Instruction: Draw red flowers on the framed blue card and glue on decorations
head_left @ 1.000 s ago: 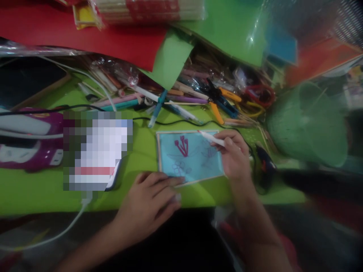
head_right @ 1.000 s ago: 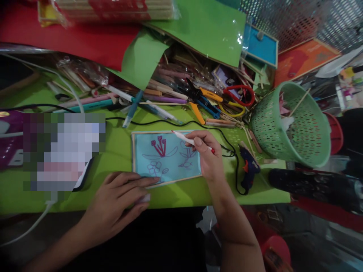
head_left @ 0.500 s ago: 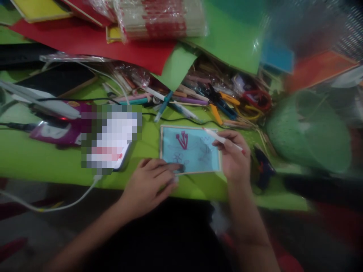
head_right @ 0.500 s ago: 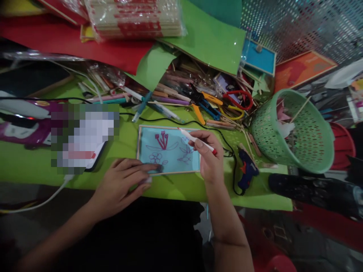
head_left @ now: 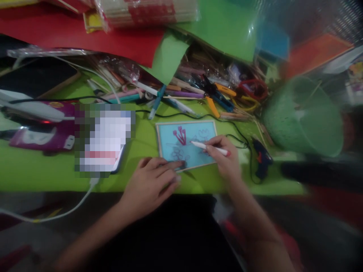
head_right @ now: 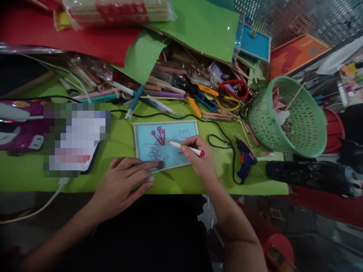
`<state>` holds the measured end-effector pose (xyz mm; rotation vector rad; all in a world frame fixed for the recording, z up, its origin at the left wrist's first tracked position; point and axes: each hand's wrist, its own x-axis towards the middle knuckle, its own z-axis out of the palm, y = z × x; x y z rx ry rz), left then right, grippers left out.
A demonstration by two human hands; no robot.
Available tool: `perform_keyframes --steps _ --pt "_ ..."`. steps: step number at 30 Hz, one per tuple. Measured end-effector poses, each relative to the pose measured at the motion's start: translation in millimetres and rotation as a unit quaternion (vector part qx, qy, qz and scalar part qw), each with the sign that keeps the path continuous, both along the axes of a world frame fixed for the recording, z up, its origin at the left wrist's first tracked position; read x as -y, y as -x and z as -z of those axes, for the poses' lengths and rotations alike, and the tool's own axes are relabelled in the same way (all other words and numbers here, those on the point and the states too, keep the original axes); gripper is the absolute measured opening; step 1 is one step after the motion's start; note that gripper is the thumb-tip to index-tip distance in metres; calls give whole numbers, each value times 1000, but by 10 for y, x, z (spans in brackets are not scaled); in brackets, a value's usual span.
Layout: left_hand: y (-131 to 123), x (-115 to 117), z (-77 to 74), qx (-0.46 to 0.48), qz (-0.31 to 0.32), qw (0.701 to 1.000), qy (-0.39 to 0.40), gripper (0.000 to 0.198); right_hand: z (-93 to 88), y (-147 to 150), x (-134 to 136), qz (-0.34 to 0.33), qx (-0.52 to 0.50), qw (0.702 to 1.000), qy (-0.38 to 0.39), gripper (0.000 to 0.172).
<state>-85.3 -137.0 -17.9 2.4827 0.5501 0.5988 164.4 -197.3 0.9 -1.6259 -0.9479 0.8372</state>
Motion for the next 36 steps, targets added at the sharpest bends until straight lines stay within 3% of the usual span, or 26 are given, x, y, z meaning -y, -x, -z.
perform_keyframes --steps 11,36 --pt "20 -27 -4 9 8 1000 24 13 -36 53 20 0 61 997 56 9" --pt "12 -48 -35 13 10 999 40 16 -109 77 -17 -29 96 993 61 6"
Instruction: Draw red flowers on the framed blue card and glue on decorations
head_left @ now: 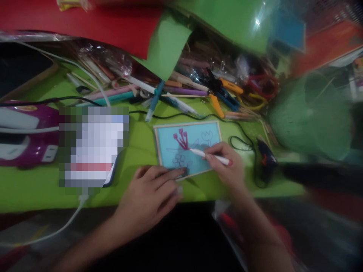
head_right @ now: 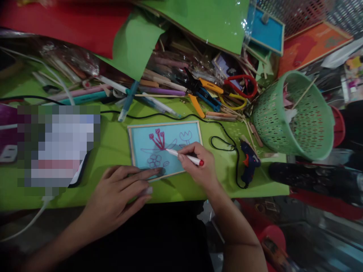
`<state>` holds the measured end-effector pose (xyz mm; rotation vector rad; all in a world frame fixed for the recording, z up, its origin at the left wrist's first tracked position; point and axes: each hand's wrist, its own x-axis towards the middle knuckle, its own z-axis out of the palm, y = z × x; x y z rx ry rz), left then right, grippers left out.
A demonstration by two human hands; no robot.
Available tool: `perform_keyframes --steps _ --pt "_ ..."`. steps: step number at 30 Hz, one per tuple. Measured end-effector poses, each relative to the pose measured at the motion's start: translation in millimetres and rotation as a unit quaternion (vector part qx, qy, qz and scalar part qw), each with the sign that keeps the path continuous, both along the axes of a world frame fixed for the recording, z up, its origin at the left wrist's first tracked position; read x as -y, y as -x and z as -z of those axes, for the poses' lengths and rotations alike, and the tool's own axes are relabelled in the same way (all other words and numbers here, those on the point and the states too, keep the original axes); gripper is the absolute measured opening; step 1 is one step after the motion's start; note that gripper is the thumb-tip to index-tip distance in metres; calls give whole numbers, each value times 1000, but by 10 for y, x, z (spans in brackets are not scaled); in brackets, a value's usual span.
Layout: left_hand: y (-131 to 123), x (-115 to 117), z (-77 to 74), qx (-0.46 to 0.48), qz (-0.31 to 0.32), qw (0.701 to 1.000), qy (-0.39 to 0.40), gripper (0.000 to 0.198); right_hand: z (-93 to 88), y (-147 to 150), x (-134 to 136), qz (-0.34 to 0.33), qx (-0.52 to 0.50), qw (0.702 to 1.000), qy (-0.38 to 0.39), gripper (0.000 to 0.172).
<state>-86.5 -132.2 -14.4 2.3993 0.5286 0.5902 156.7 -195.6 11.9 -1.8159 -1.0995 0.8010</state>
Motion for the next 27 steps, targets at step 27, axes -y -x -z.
perform_keyframes --steps 27 --pt "16 -4 9 -10 8 1000 3 14 38 -14 12 52 -4 999 -2 6"
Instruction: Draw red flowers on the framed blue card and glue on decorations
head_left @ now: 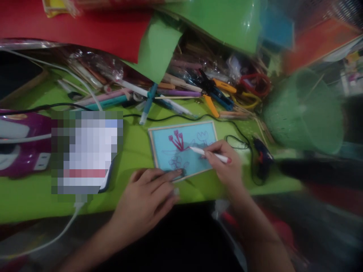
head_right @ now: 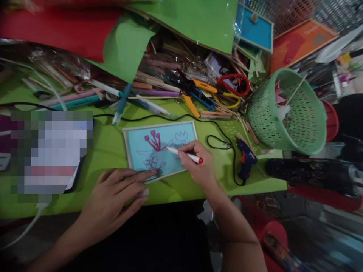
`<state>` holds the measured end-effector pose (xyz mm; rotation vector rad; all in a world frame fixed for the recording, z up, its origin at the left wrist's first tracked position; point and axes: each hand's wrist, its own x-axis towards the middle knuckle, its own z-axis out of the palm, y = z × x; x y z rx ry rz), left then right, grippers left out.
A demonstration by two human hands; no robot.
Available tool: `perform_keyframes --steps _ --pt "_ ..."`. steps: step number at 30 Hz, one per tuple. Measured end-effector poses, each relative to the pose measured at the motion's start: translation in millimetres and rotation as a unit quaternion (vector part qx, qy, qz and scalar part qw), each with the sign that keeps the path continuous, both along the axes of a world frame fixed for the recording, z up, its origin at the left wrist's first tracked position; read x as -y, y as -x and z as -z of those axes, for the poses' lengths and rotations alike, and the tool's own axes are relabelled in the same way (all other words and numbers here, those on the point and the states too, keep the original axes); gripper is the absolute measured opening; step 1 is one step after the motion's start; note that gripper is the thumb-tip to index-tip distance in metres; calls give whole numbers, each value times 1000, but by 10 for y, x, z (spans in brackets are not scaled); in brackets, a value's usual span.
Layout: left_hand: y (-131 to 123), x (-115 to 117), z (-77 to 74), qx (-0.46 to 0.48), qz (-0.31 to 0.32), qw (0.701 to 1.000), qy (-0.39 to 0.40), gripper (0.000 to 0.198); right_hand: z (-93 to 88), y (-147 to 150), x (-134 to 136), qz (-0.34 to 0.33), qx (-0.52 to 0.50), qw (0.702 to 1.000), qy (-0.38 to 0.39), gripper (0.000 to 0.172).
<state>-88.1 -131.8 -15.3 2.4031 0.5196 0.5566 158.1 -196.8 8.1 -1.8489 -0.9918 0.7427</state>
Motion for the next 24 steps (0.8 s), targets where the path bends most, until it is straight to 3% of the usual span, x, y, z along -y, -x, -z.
perform_keyframes --steps 24 --pt "5 28 45 -5 -5 1000 5 14 7 -19 -42 37 5 999 -20 4"
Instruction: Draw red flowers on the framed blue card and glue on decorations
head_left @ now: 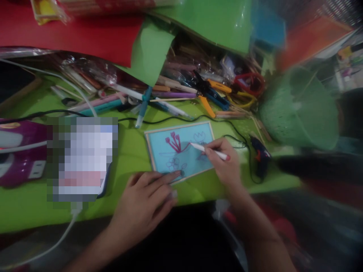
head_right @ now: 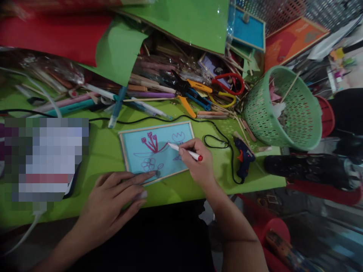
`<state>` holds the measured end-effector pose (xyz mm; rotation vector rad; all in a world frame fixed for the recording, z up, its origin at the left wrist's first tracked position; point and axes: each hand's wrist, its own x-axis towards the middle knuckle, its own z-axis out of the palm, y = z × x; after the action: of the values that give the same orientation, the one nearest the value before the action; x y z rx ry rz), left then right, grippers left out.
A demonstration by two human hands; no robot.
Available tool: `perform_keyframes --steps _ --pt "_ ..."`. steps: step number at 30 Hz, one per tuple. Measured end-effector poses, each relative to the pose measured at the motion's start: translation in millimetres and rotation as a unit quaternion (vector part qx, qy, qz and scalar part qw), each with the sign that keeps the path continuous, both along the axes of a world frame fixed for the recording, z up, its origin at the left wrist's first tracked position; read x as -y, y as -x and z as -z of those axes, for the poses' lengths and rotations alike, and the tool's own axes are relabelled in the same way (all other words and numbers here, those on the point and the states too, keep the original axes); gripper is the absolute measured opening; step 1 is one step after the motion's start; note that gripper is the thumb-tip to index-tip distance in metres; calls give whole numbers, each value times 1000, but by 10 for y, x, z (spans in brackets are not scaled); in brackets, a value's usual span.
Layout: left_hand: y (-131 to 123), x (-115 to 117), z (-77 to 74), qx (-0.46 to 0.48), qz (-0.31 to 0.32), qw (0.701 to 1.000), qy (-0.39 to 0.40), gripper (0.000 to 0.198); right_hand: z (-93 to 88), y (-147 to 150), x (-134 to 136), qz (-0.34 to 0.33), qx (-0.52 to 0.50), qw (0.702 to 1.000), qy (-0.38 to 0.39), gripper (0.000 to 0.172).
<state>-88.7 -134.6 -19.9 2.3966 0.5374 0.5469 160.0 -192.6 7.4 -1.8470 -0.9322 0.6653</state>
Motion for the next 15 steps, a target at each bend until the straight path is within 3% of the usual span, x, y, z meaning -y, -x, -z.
perform_keyframes --steps 15 --pt "-1 -5 -3 -3 2 1000 -4 13 19 -13 -8 13 -1 1000 -13 5"
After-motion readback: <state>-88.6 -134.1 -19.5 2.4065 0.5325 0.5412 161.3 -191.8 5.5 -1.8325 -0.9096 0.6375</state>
